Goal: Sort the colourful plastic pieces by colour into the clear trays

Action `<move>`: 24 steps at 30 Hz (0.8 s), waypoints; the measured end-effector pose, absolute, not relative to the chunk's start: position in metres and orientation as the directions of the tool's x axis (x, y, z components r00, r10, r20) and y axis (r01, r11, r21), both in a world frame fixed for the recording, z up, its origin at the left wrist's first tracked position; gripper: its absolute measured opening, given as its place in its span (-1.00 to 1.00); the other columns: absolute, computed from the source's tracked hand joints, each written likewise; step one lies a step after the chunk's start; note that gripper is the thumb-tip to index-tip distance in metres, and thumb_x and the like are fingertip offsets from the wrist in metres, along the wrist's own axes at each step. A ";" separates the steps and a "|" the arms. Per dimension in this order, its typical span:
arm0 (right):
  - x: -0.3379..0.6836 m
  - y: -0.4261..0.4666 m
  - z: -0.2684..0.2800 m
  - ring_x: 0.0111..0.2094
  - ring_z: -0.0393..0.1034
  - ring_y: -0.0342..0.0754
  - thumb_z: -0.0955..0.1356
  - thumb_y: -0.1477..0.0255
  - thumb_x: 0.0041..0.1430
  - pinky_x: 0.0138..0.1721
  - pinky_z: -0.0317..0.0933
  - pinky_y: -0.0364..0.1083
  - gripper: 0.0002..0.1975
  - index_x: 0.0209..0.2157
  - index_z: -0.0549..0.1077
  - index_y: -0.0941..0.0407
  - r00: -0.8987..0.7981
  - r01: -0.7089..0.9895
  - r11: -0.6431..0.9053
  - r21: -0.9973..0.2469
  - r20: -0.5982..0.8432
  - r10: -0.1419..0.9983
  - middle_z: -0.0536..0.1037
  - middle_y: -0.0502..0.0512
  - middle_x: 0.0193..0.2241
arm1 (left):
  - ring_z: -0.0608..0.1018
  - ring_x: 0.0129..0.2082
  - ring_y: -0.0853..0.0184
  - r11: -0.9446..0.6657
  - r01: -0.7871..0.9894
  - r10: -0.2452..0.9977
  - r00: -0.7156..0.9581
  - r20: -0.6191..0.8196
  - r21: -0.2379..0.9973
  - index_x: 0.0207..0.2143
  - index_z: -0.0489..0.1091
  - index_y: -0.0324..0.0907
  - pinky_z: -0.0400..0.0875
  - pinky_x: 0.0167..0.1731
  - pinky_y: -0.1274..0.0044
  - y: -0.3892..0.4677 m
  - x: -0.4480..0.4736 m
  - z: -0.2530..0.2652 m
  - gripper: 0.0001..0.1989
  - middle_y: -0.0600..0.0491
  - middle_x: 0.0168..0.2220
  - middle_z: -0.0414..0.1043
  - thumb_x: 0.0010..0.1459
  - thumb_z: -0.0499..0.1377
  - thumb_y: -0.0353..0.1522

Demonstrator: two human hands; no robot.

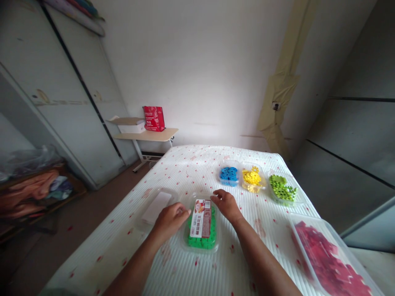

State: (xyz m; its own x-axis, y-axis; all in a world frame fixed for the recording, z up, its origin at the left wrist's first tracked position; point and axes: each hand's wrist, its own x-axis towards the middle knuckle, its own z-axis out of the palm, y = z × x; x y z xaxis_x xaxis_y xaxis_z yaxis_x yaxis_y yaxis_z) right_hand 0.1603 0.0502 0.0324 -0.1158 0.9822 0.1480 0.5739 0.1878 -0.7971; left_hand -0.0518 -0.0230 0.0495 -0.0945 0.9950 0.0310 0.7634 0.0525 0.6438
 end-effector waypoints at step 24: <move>0.150 0.036 0.023 -0.49 0.19 -0.12 0.13 0.13 0.07 -0.43 0.10 -0.14 -0.61 -0.61 0.25 0.11 -0.036 0.415 0.084 -0.906 0.076 0.996 0.31 -0.01 -0.59 | 0.43 -0.52 0.38 -0.056 0.088 0.981 -0.180 0.072 0.995 -0.66 0.28 -0.19 0.27 -0.46 0.58 0.034 -0.024 -0.001 -0.71 0.12 -0.62 0.35 -0.04 0.10 -0.19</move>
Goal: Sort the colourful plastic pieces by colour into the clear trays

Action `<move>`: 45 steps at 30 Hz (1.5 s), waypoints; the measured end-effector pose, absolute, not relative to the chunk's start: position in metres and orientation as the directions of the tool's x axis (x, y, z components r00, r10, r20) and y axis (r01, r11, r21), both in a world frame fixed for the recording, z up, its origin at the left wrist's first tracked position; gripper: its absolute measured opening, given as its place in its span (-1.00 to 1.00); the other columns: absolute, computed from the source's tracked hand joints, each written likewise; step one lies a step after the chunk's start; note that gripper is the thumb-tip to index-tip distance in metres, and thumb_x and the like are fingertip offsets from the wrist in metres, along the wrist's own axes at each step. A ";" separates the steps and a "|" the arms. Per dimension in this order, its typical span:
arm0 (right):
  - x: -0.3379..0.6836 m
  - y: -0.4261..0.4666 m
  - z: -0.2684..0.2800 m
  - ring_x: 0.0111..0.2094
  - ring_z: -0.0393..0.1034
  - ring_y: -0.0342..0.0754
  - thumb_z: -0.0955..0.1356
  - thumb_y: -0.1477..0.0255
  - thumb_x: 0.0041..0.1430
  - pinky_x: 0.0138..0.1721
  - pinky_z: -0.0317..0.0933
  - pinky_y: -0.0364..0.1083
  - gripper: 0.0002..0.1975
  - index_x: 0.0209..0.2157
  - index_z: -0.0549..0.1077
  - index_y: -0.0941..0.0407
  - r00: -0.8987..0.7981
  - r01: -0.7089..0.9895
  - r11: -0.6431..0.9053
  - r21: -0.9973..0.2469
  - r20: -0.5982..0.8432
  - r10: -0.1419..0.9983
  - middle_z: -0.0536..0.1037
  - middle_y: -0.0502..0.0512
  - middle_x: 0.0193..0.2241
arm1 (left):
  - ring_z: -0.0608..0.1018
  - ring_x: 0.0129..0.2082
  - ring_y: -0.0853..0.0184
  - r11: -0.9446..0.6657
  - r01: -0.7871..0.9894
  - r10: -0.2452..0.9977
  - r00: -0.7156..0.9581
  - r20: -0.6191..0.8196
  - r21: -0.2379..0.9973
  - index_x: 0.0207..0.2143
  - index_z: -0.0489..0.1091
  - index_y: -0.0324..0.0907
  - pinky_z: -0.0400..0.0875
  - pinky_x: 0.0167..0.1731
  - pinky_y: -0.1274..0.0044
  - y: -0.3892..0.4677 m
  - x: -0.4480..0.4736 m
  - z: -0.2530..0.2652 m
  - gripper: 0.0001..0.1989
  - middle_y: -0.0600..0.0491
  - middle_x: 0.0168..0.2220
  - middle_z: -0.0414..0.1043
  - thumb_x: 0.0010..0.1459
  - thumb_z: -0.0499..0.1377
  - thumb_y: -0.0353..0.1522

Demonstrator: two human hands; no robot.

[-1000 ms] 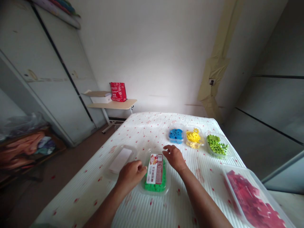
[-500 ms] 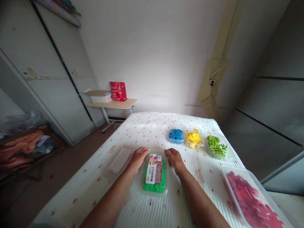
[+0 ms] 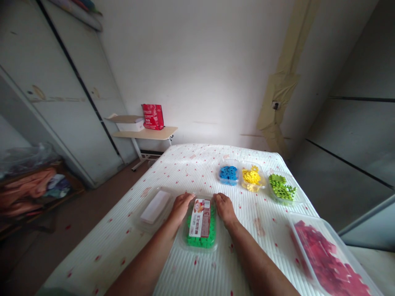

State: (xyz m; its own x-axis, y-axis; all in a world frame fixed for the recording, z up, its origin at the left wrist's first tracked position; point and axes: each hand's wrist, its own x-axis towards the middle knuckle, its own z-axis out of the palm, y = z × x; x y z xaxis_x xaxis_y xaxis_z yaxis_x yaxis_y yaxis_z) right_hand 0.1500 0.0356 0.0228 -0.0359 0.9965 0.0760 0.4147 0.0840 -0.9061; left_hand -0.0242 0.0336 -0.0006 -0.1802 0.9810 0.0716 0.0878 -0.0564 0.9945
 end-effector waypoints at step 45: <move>0.156 0.016 0.047 -0.68 0.13 -0.18 0.19 0.08 0.07 -0.61 0.05 -0.15 -0.64 -0.53 0.26 0.09 -0.058 0.212 -0.023 -0.977 -0.036 0.998 0.22 -0.12 -0.73 | 0.50 -0.12 0.22 -0.050 0.013 0.993 -0.108 0.051 0.999 -0.11 0.39 -0.23 0.32 -0.04 0.40 0.022 -0.030 0.021 -0.60 -0.05 -0.16 0.50 -0.02 0.13 -0.26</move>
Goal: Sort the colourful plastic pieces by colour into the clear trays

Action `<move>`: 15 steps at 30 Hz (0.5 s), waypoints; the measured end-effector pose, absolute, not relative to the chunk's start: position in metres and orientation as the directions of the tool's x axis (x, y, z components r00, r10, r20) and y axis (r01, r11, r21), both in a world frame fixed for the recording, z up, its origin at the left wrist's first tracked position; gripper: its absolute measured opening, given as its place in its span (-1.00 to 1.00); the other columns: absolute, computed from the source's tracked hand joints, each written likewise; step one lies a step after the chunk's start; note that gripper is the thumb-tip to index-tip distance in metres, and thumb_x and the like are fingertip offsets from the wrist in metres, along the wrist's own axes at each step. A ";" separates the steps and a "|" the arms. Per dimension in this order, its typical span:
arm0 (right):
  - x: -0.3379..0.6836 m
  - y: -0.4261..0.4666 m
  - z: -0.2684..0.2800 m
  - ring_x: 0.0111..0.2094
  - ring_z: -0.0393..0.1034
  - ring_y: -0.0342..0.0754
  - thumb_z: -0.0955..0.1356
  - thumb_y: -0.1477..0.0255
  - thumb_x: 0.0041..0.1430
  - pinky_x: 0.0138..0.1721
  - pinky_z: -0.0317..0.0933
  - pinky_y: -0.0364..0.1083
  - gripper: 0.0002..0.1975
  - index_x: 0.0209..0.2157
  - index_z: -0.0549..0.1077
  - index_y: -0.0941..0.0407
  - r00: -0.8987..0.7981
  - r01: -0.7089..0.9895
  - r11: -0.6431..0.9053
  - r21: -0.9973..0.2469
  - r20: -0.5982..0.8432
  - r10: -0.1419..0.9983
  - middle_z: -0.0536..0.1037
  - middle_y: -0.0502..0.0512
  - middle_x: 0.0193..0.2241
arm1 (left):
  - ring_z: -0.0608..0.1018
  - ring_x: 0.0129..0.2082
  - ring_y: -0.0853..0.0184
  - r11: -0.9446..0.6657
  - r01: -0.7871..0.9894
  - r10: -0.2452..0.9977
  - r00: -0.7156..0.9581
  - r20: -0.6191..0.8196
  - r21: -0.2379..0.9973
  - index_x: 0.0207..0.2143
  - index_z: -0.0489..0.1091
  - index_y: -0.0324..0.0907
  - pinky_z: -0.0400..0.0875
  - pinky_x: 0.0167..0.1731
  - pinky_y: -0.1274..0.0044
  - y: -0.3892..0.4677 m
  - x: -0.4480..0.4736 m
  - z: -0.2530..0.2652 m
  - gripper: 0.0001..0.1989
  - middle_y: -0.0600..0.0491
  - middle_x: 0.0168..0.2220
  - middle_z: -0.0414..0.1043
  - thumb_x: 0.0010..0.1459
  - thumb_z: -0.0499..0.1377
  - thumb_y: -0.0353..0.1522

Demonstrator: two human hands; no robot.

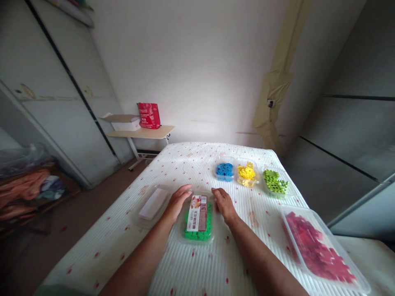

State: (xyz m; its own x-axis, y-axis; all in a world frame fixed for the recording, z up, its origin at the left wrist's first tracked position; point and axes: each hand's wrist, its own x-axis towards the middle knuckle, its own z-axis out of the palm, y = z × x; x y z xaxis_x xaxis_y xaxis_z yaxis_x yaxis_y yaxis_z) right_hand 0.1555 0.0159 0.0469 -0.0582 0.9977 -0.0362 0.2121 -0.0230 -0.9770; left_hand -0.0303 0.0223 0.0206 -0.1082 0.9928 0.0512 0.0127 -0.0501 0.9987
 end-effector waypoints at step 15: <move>0.180 -0.054 0.031 -0.50 0.39 -0.13 0.38 0.21 -0.13 -0.44 0.30 -0.11 -0.60 -0.22 0.35 0.08 -0.275 0.002 -0.352 -0.936 -0.339 0.900 0.47 -0.06 -0.45 | 0.37 0.09 0.17 0.036 0.024 0.995 -0.097 -0.033 0.999 0.14 0.18 -0.30 0.30 0.04 0.40 -0.067 -0.040 -0.007 -0.31 -0.18 0.07 0.33 -0.02 0.16 -0.17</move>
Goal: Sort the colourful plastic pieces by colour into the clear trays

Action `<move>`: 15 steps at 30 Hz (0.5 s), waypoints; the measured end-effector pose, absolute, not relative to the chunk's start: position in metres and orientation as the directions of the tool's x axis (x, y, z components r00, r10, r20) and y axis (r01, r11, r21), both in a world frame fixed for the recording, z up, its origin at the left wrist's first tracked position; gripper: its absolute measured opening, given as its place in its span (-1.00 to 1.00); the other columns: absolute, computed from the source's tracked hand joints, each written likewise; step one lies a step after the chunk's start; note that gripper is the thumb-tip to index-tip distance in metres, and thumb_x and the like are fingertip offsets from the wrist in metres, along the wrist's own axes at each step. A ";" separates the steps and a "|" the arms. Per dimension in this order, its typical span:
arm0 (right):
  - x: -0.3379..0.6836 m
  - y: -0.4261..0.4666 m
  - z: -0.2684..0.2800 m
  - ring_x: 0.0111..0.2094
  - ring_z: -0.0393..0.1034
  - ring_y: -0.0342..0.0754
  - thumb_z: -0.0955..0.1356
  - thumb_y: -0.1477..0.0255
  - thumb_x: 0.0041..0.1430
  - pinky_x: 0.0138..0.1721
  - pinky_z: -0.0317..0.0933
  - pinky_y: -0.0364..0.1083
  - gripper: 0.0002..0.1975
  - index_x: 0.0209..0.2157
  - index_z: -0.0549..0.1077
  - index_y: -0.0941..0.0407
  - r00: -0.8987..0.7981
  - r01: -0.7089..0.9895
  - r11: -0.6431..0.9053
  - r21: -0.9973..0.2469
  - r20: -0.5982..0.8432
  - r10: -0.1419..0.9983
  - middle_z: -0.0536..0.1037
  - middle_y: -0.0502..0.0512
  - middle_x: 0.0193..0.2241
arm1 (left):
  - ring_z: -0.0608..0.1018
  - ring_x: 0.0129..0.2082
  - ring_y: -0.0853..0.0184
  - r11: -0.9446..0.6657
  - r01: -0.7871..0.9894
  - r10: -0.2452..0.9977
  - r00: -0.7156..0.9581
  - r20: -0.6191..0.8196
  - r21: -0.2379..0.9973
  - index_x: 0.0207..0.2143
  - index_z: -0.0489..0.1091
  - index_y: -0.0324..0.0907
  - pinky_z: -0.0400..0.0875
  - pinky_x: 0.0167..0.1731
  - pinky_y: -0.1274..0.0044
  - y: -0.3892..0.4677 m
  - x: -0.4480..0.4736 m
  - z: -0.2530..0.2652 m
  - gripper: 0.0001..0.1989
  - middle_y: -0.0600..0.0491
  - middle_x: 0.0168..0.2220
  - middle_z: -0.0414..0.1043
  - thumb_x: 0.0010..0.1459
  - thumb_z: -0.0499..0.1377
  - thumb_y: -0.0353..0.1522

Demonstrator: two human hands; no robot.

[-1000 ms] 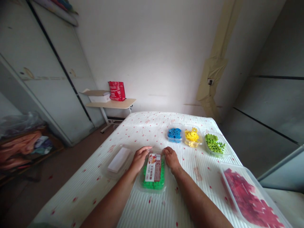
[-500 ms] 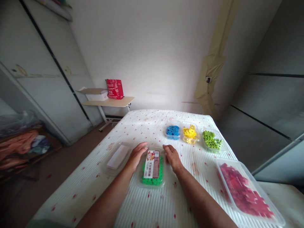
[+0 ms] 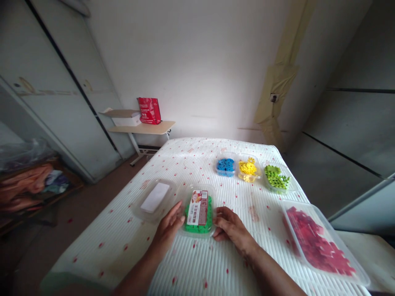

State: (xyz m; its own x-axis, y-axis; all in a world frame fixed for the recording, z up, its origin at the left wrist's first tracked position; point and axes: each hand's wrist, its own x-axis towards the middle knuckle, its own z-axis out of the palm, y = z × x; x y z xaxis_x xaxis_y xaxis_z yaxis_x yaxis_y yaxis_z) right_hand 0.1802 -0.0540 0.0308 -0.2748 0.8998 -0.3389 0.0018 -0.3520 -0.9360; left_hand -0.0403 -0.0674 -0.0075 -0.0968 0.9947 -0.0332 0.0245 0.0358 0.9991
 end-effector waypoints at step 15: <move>0.185 -0.049 0.025 -0.46 0.41 -0.14 0.38 0.27 -0.08 -0.43 0.31 -0.11 -0.57 -0.13 0.33 0.07 -0.356 -0.037 -0.337 -0.941 -0.303 0.884 0.50 0.00 -0.33 | 0.29 0.16 0.25 -0.155 0.209 0.987 -0.006 0.160 0.965 0.20 0.09 -0.18 0.21 0.12 0.43 -0.072 -0.040 -0.013 -0.46 -0.07 0.18 0.21 0.16 0.01 -0.31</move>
State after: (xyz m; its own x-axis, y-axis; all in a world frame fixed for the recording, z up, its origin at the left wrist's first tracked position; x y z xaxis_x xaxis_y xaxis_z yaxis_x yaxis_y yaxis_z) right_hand 0.1850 -0.0493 0.0251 -0.3563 0.8840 -0.3027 -0.0372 -0.3371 -0.9407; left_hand -0.0396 -0.0721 -0.0126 -0.0056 0.9872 0.1596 0.2095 -0.1549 0.9655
